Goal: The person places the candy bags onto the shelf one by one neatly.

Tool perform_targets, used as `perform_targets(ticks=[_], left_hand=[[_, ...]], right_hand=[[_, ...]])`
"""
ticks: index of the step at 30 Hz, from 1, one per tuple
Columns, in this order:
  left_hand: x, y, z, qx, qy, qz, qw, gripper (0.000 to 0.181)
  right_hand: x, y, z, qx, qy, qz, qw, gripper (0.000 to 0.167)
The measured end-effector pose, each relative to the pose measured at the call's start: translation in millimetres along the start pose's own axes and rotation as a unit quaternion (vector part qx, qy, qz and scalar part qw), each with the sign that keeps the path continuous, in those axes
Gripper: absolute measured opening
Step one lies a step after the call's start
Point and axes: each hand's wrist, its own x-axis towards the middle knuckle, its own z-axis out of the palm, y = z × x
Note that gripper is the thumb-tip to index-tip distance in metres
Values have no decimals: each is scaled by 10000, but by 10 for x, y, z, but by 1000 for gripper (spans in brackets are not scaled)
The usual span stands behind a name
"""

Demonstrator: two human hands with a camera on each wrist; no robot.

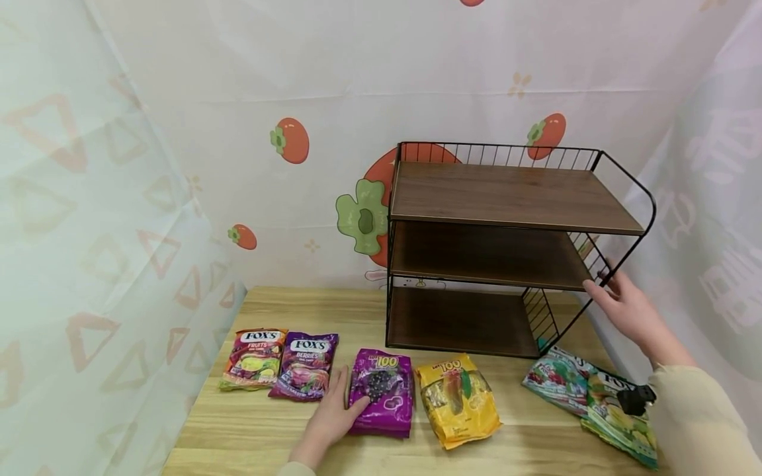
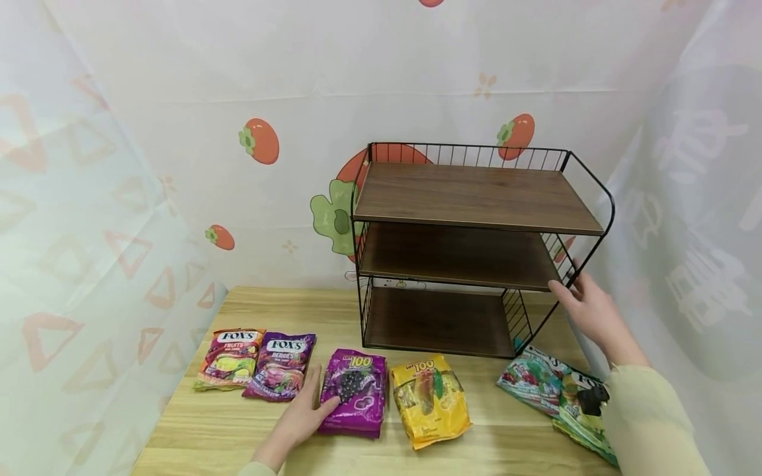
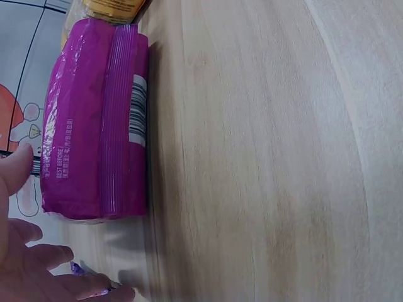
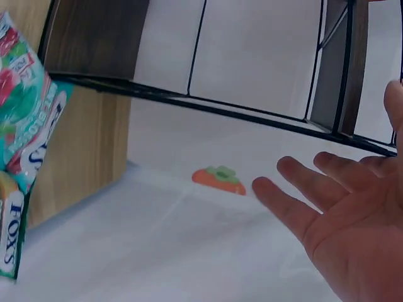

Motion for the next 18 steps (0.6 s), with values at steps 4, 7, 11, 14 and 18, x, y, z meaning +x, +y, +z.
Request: perform_targets(ticks=[4, 7, 11, 14, 18], left_hand=[[12, -15, 36, -122, -16, -96, 9999, 92], [26, -18, 59, -197, -16, -132, 9997, 92], [36, 7, 72, -204, -15, -88, 9998, 93], [49, 25, 82, -225, -28, -106, 9997, 91], [76, 30, 91, -361, -26, -216, 9991, 90]], right_hand=[[53, -9, 0, 364, 234, -82, 9990, 79], [93, -1, 12, 910, 557, -152, 9942, 74], [145, 10, 33, 2101, 883, -247, 9734, 66], [166, 18, 61, 2808, 935, -344, 9546, 64], [174, 26, 113, 3148, 966, -440, 9432, 64]])
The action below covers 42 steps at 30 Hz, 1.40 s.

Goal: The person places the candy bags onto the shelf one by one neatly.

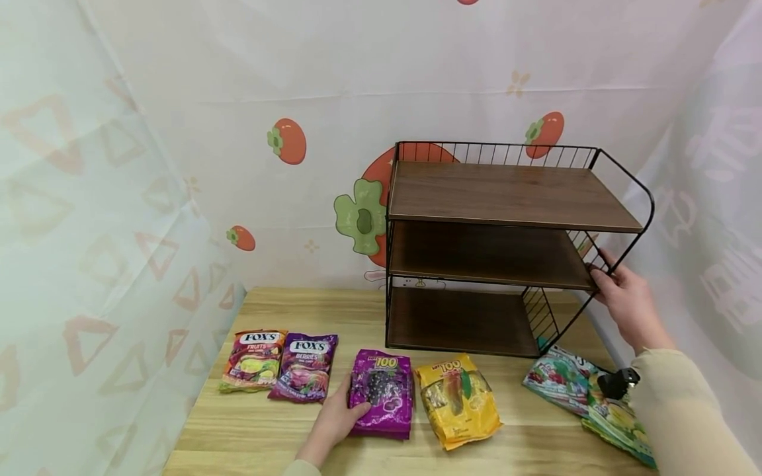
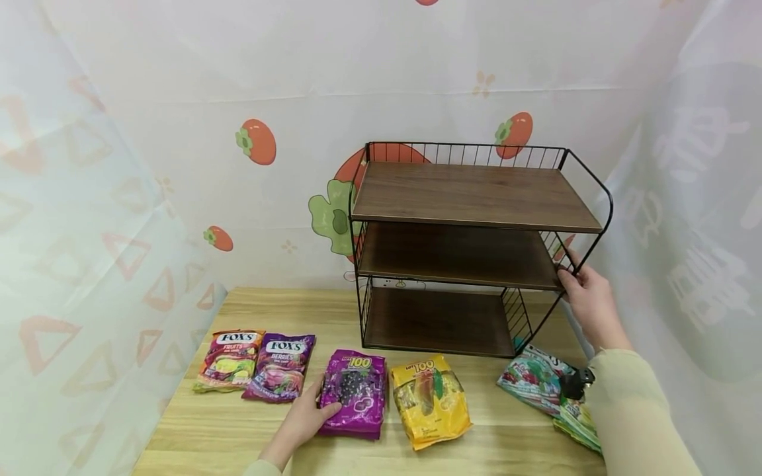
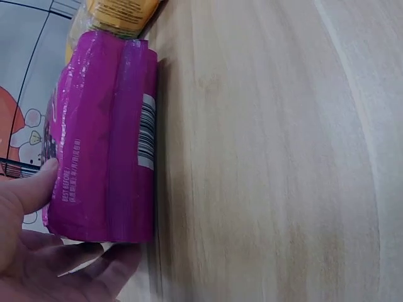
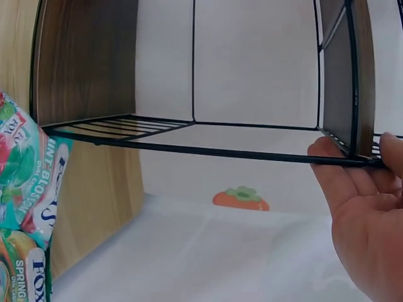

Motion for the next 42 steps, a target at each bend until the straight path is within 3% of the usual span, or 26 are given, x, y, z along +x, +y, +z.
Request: perform_targets(ticks=[7, 11, 20, 28, 34, 38, 42], left_hand=[[47, -2, -13, -108, 120, -212, 9996, 91], [55, -11, -30, -268, 178, -453, 9985, 89], [39, -25, -64, -299, 325, -452, 9980, 53], [53, -51, -47, -366, 483, -685, 9958, 50], [56, -64, -46, -418, 393, -677, 9961, 50], [39, -66, -58, -846, 129, -733, 9936, 48], [22, -70, -62, -1216, -55, -797, 9894, 33]], right_hand=[[-3, -22, 51, -1299, 197, 99, 9913, 61], [-9, -29, 65, -1611, 233, 167, 9865, 60], [-35, -43, 102, -1750, 228, 265, 9840, 59], [-46, -31, 105, -1797, 234, 354, 9828, 60], [-52, -17, 93, -1874, 249, 347, 9813, 59], [-50, -9, 82, -1958, 291, 282, 9798, 60], [-58, -1, 73, -1963, 329, 257, 9797, 60]])
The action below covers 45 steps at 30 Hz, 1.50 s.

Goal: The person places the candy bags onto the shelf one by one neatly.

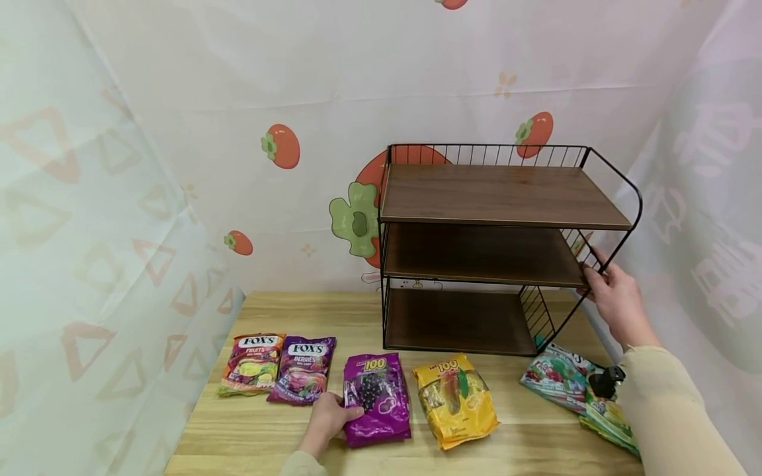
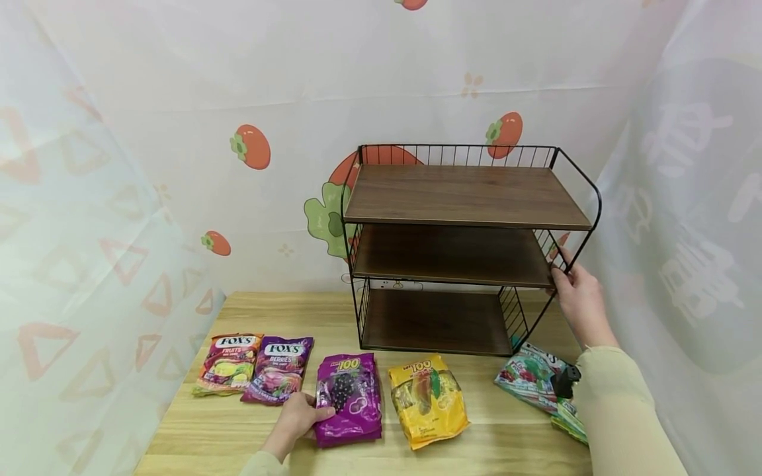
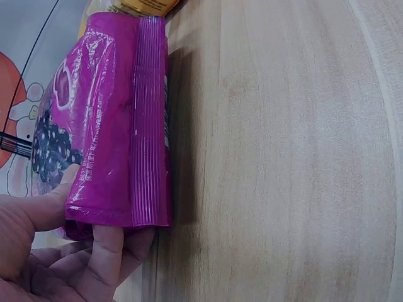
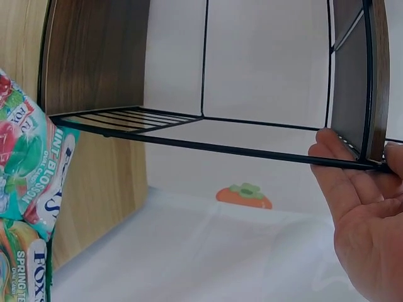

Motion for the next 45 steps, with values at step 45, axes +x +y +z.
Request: perform_targets(ticks=[45], left_hand=[[-171, 98, 52, 473, 1197, 1270, 9835, 36]], right_hand=[[11, 25, 27, 106, 48, 102, 9999, 58]])
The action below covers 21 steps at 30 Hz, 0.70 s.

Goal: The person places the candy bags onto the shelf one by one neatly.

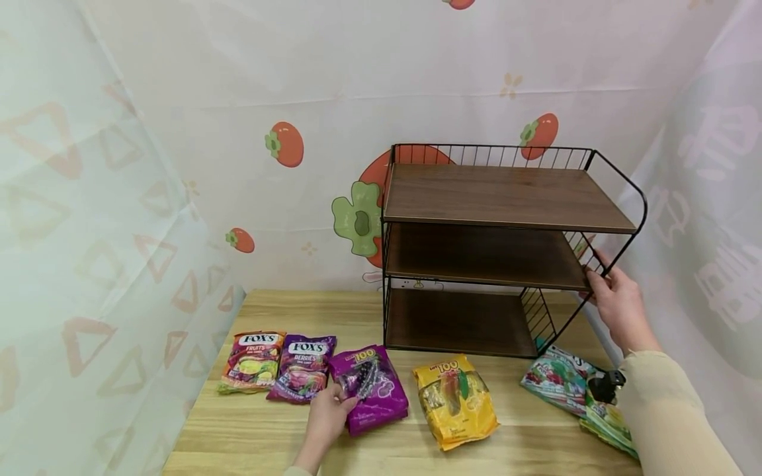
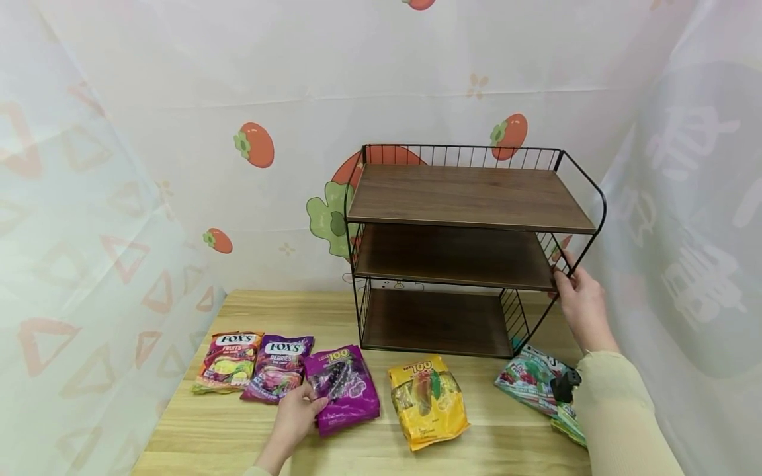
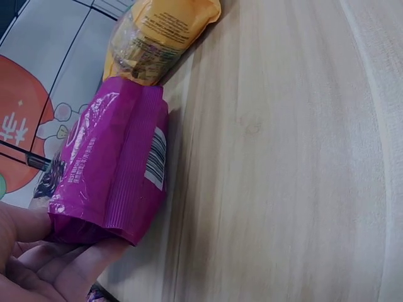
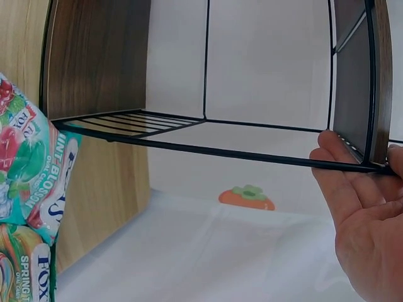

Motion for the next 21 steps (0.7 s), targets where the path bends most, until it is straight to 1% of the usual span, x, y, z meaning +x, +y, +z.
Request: perform_targets(ticks=[4, 6, 11, 14, 21], left_hand=[[1, 22, -40, -165, -39, 61, 9998, 36], [6, 32, -55, -212, -44, 33, 9998, 37], [7, 83, -92, -225, -19, 25, 9997, 37], [12, 113, -113, -233, 3, 84, 9997, 35], [45, 164, -166, -377, -36, -58, 9993, 34]], right_hand=[[-2, 9, 1, -52, 30, -5, 10000, 58], [-1, 9, 2, -44, 27, -10, 10000, 58], [-6, 7, 5, -17, 29, -7, 10000, 57], [-9, 5, 6, 1, 49, -23, 10000, 57], [-3, -1, 9, 62, 58, -59, 9999, 58]])
